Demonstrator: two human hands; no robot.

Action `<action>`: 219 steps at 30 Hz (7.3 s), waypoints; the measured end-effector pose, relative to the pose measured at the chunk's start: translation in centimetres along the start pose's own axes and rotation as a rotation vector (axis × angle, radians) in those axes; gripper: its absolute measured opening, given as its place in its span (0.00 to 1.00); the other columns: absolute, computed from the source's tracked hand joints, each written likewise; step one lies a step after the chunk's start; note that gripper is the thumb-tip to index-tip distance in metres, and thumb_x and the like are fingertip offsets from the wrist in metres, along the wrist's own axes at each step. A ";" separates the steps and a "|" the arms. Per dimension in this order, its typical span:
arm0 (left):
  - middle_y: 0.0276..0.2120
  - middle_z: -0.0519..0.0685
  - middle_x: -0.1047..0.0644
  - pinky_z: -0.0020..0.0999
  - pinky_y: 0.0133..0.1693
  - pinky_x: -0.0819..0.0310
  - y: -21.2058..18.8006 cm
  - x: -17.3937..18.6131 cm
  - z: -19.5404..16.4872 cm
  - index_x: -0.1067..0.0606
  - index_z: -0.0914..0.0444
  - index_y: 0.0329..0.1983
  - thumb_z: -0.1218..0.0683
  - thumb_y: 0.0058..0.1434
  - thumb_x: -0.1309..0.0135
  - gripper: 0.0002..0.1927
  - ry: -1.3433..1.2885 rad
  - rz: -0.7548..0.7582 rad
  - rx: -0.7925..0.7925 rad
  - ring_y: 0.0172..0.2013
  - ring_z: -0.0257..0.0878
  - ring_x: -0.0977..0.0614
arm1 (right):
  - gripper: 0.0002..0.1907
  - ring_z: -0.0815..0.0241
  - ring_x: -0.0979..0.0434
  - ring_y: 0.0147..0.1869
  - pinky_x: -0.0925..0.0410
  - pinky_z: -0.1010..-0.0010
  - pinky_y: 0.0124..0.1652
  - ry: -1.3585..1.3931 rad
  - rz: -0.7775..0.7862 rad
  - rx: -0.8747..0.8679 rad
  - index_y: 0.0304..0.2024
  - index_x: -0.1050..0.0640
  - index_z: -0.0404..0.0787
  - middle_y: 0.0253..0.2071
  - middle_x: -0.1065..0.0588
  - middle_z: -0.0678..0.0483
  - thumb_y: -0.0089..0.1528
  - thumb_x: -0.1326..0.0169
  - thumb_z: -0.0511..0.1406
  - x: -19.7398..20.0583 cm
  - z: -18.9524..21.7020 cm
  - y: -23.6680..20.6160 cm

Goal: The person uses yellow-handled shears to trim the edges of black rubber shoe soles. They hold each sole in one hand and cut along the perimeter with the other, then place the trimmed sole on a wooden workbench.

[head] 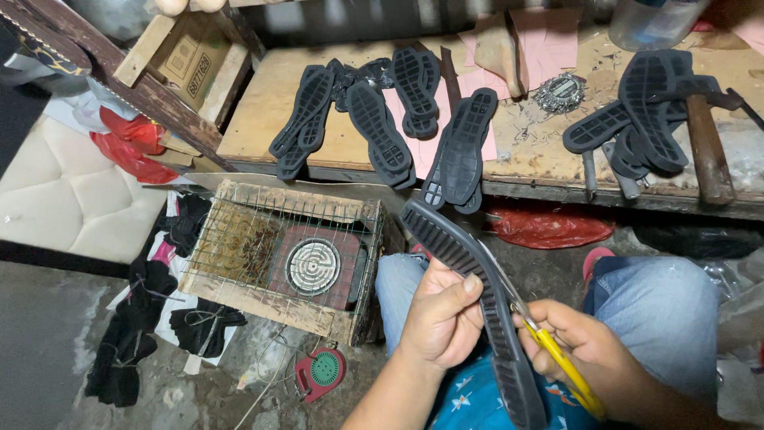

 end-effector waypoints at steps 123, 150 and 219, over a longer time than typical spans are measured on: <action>0.48 0.50 0.23 0.38 0.55 0.25 0.4 1.6 -1.0 0.31 0.63 0.56 0.63 0.67 0.43 0.16 0.146 -0.123 -0.143 0.49 0.40 0.20 | 0.15 0.61 0.32 0.22 0.38 0.71 0.23 -0.094 -0.241 -0.417 0.51 0.24 0.47 0.26 0.27 0.52 0.60 0.46 0.33 1.4 -0.8 0.1; 0.55 0.54 0.24 0.42 0.57 0.25 0.5 -3.4 -4.7 0.38 0.64 0.67 0.67 0.61 0.42 0.31 0.389 -0.164 -0.337 0.53 0.43 0.20 | 0.49 0.54 0.23 0.46 0.28 0.66 0.44 -1.139 -0.300 0.289 0.59 0.29 0.38 0.45 0.22 0.51 0.39 0.24 0.47 1.0 8.3 -0.6; 0.44 0.53 0.22 0.44 0.53 0.22 0.9 -0.2 -4.1 0.32 0.59 0.53 0.68 0.63 0.42 0.19 0.180 -0.085 -0.334 0.46 0.44 0.18 | 0.49 0.53 0.17 0.48 0.27 0.64 0.47 -1.393 -0.272 0.168 0.56 0.25 0.40 0.46 0.20 0.50 0.39 0.25 0.56 2.8 7.8 -1.1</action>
Point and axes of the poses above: each hand's wrist, its own y-axis towards the middle knuckle, its own x-axis out of the back of the hand, z = x × y, the point moved 1 cm from there along y, towards the middle knuckle
